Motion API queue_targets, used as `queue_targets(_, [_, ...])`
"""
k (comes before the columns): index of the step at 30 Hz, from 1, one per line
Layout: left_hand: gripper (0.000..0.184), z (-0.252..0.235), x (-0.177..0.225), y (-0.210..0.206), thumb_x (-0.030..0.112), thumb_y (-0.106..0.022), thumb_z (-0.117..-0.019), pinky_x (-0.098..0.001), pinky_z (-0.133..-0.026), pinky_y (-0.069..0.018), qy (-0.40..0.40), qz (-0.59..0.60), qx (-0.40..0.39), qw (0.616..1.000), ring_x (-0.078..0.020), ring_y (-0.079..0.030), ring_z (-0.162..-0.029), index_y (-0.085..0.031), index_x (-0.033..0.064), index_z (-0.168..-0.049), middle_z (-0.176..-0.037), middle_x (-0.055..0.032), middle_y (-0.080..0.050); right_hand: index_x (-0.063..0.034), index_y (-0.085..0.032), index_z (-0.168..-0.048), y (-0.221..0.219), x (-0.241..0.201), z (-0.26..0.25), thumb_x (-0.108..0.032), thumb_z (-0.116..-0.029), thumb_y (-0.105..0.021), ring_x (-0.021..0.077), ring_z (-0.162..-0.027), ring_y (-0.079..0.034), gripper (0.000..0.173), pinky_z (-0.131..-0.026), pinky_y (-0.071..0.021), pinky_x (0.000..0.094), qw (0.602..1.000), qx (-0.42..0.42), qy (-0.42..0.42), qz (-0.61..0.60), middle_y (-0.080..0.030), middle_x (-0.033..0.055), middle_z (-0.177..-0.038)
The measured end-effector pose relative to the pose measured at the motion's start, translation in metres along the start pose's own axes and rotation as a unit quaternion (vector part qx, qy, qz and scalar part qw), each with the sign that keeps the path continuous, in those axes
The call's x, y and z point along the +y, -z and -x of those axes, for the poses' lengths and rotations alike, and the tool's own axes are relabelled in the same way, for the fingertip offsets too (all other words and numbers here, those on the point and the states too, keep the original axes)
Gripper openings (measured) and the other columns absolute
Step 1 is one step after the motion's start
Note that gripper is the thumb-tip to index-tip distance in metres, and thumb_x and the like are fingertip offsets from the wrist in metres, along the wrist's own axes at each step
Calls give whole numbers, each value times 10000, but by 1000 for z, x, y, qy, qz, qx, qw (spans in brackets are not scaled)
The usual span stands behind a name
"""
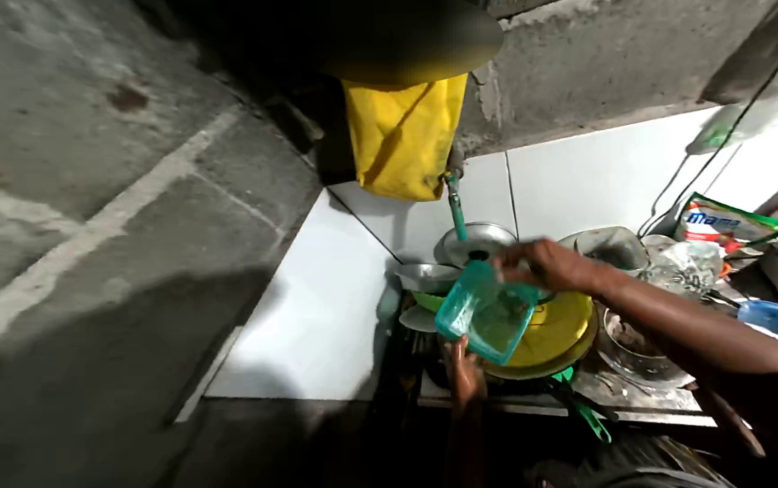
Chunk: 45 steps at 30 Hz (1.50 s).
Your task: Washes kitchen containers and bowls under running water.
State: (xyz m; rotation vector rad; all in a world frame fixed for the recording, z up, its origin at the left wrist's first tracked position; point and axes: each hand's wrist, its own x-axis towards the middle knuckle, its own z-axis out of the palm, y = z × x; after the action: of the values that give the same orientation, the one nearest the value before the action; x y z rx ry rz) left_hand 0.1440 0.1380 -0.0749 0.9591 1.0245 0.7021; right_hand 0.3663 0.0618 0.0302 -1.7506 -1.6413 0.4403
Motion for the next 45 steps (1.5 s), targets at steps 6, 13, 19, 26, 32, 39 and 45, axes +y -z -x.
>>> queue_targets(6, [663, -58, 11, -1, 234, -497, -1016, -467, -1058, -466, -163, -63, 37, 984, -284, -469, -1354, -236, 104, -1611, -1556, -203, -385, 5, -651, -1172, 43, -34, -134, -714, -997, -403, 452, -1075, -670, 780, -858, -512, 663, 960, 62, -208, 178, -687, 256, -1103])
queue_targets(13, [665, -100, 21, -16, 220, -561, -992, -467, -1120, -406, -211, -157, 58, 963, -342, -429, -1395, -313, 12, -1573, -1542, -284, -379, -19, -656, -1223, 42, -44, -152, -406, -1116, -372, 412, -1180, -642, 492, -921, -503, 617, 959, 28, -222, 173, -671, 229, -1225])
queue_targets(19, [618, -125, 15, -31, 340, -534, -1028, -497, -1115, -414, -180, -186, 46, 965, -343, -448, -1384, -379, 42, -1546, -1516, -259, -422, -30, -603, -1285, 53, -2, -152, -404, -1102, -447, 411, -1060, -673, 444, -913, -508, 619, 990, 22, -85, 109, -686, 221, -1113])
queue_targets(26, [610, -126, 49, -33, 369, -536, -1049, -542, -1097, -415, -114, -240, 29, 964, -342, -444, -1393, -377, 66, -1554, -1537, -233, -423, -38, -652, -1340, -52, 108, -56, -359, -948, -740, 369, -1430, -460, 514, -1257, -196, 579, 971, -189, 85, 116, -623, 187, -1393])
queue_targets(32, [904, -115, 43, -24, 402, -590, -985, -499, -1198, -304, -250, -231, 5, 940, -292, -197, -1544, -30, 166, -1655, -1702, -170, -67, -29, -710, -1230, -104, 129, -55, -231, -1076, -523, 352, -1404, -510, 315, -1274, -173, 550, 982, -94, 121, 112, -716, 157, -1256])
queue_targets(39, [1092, -108, -5, -48, 112, -752, -879, -387, -1050, -498, -313, -101, 103, 939, -264, -476, -1364, 41, 135, -1629, -1595, -259, -271, 74, -682, -1168, -156, 69, -58, -153, -1013, -568, 395, -1203, -638, 298, -1230, -263, 547, 999, -22, 39, -30, -719, 239, -1148])
queue_targets(45, [888, -126, 43, -25, 196, -697, -912, -433, -1115, -416, -296, -240, 53, 923, -287, -418, -1416, -182, 92, -1628, -1610, -236, -298, -4, -649, -1329, -129, 122, -83, -8, -1050, -464, 384, -1304, -594, 335, -1261, -227, 543, 978, -80, 140, 131, -677, 221, -1300])
